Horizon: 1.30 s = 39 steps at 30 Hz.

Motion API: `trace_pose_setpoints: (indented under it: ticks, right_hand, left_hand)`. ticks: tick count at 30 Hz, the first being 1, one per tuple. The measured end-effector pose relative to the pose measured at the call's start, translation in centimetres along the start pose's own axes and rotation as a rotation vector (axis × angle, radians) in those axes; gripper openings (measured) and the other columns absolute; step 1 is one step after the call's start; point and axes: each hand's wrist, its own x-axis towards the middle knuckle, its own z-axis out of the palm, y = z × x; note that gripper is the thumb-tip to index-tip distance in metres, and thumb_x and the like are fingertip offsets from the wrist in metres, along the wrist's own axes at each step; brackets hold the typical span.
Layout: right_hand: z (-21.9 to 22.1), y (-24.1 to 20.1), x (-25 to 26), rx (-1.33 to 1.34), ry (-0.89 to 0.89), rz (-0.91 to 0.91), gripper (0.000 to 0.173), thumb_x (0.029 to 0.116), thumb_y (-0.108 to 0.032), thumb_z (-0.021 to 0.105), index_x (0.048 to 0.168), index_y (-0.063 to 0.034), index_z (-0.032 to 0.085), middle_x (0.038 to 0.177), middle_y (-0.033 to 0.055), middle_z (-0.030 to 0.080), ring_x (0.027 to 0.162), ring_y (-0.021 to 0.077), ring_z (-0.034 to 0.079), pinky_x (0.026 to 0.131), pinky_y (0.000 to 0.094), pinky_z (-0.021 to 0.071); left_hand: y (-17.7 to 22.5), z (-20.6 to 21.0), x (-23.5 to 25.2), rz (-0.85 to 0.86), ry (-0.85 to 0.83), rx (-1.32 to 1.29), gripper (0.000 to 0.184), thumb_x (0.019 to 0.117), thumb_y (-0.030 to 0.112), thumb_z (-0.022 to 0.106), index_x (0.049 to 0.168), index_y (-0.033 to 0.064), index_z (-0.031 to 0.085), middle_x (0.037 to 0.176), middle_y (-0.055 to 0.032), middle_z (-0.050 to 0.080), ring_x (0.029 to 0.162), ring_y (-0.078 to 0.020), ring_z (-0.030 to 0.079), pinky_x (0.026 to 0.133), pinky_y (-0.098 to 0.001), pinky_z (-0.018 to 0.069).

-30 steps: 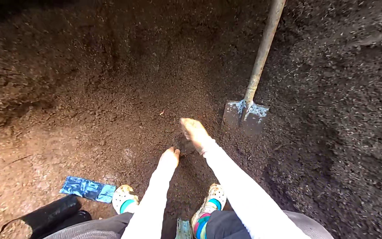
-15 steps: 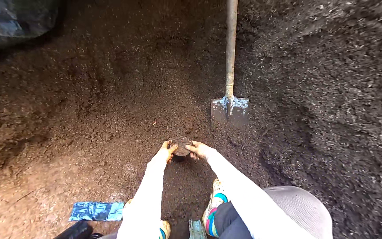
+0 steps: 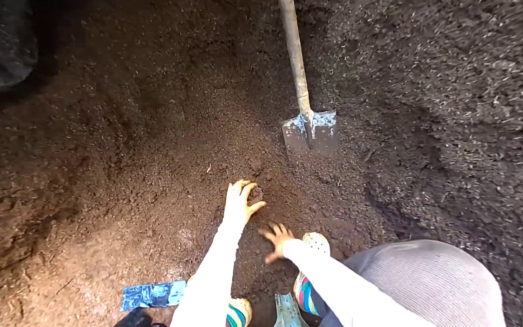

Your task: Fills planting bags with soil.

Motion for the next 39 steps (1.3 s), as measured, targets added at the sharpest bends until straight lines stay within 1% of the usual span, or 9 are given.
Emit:
trace_pose_setpoints:
  ticks: [2, 8, 13, 18, 20, 23, 28, 31, 39]
  right_hand:
    - [3.1, 0.3, 0.0, -0.191, -0.083, -0.03, 0.099, 0.0779, -0.043, 0.088, 0.159, -0.0455, 0.031, 0.173, 0.0138, 0.006, 0.155, 0.0515, -0.002, 0.111, 0.0846, 0.0097]
    - [0.6, 2.2, 1.2, 0.37, -0.058, 0.028, 0.06, 0.088, -0.01, 0.077, 0.144, -0.0083, 0.055, 0.151, 0.0232, 0.047, 0.138, 0.0399, 0.048, 0.113, 0.0568, 0.0419]
    - [-8.6, -0.3, -3.3, 1.283, -0.047, -0.055, 0.037, 0.1066, -0.032, 0.048, 0.136, -0.0097, 0.051, 0.11, 0.0112, 0.065, 0.092, 0.0214, 0.065, 0.079, 0.0401, 0.0574]
    - [-14.4, -7.2, -4.3, 1.463, 0.304, -0.38, 0.044, 0.1112, -0.039, 0.027, 0.105, -0.0122, 0.061, 0.079, -0.0004, 0.065, 0.066, 0.0093, 0.062, 0.061, 0.0269, 0.0558]
    - [-14.8, -10.3, -3.9, 1.379, 0.504, -0.359, 0.04, 0.1106, -0.038, 0.034, 0.105, -0.0116, 0.064, 0.079, -0.0019, 0.064, 0.065, 0.0063, 0.06, 0.06, 0.0246, 0.0545]
    - [-15.3, -12.1, -3.5, 0.984, 0.631, -0.422, 0.047, 0.1117, -0.035, 0.032, 0.112, -0.0035, 0.067, 0.102, 0.0043, 0.068, 0.093, 0.011, 0.063, 0.087, 0.0335, 0.053]
    - [-17.7, -13.1, -0.9, 0.198, 0.937, -0.45, 0.053, 0.1087, -0.027, 0.023, 0.12, -0.0022, 0.069, 0.134, 0.0187, 0.061, 0.129, 0.034, 0.054, 0.109, 0.0553, 0.0409]
    - [-16.2, -12.9, 3.0, -0.3, 0.777, -0.315, 0.043, 0.1087, -0.037, 0.04, 0.129, -0.0095, 0.067, 0.145, 0.0224, 0.053, 0.142, 0.0421, 0.042, 0.117, 0.0667, 0.0247]
    - [-16.4, -16.2, 1.6, -0.434, 0.998, -0.426, 0.038, 0.1033, -0.037, 0.056, 0.101, -0.0021, 0.072, 0.112, 0.0261, 0.067, 0.11, 0.0468, 0.062, 0.093, 0.0657, 0.0463]
  left_hand:
    - [0.0, -0.1, 0.2, 0.039, 0.083, -0.098, 0.029, 0.0959, 0.025, 0.071, 0.116, 0.0044, 0.075, 0.133, -0.0176, 0.067, 0.14, -0.0386, 0.051, 0.123, -0.0621, 0.0237]
    - [-0.4, -3.3, -2.5, -0.265, 0.35, -0.097, 0.022, 0.1001, 0.017, 0.06, 0.113, 0.0062, 0.075, 0.137, -0.0143, 0.065, 0.132, -0.0336, 0.056, 0.114, -0.0523, 0.04]
    - [0.7, -4.2, -4.6, -0.768, 0.292, -0.47, 0.034, 0.1071, 0.017, 0.054, 0.136, -0.0009, 0.057, 0.132, -0.0206, 0.064, 0.119, -0.0272, 0.064, 0.105, -0.0425, 0.0502]
    - [2.2, -3.8, -4.6, -0.93, -0.089, -0.443, 0.059, 0.1064, 0.053, 0.048, 0.136, 0.0019, 0.054, 0.121, -0.0229, 0.067, 0.115, -0.0366, 0.065, 0.1, -0.0564, 0.0494]
    - [2.9, -3.5, -4.6, -0.941, -0.176, -0.448, 0.063, 0.106, 0.057, 0.045, 0.136, 0.0027, 0.056, 0.123, -0.024, 0.067, 0.118, -0.0387, 0.065, 0.101, -0.0593, 0.049]
    - [3.5, -3.8, -4.5, -0.961, -0.243, -0.429, 0.062, 0.1073, 0.057, 0.04, 0.135, 0.0047, 0.059, 0.127, -0.0223, 0.066, 0.123, -0.0381, 0.063, 0.103, -0.0608, 0.0468]
    - [3.5, -3.6, -4.2, -0.946, -0.275, -0.42, 0.06, 0.109, 0.054, 0.036, 0.133, 0.0055, 0.061, 0.131, -0.0216, 0.065, 0.126, -0.0369, 0.061, 0.103, -0.0616, 0.0464]
    - [3.2, -2.4, -3.8, -0.912, -0.232, -0.423, 0.054, 0.1121, 0.041, 0.03, 0.136, 0.0032, 0.06, 0.134, -0.0233, 0.064, 0.128, -0.0376, 0.06, 0.106, -0.0599, 0.0455]
    - [3.7, -3.3, -4.1, -0.886, -0.202, -0.493, 0.043, 0.1136, 0.024, 0.031, 0.137, -0.0018, 0.057, 0.129, -0.0251, 0.064, 0.124, -0.0372, 0.06, 0.107, -0.0555, 0.0445]
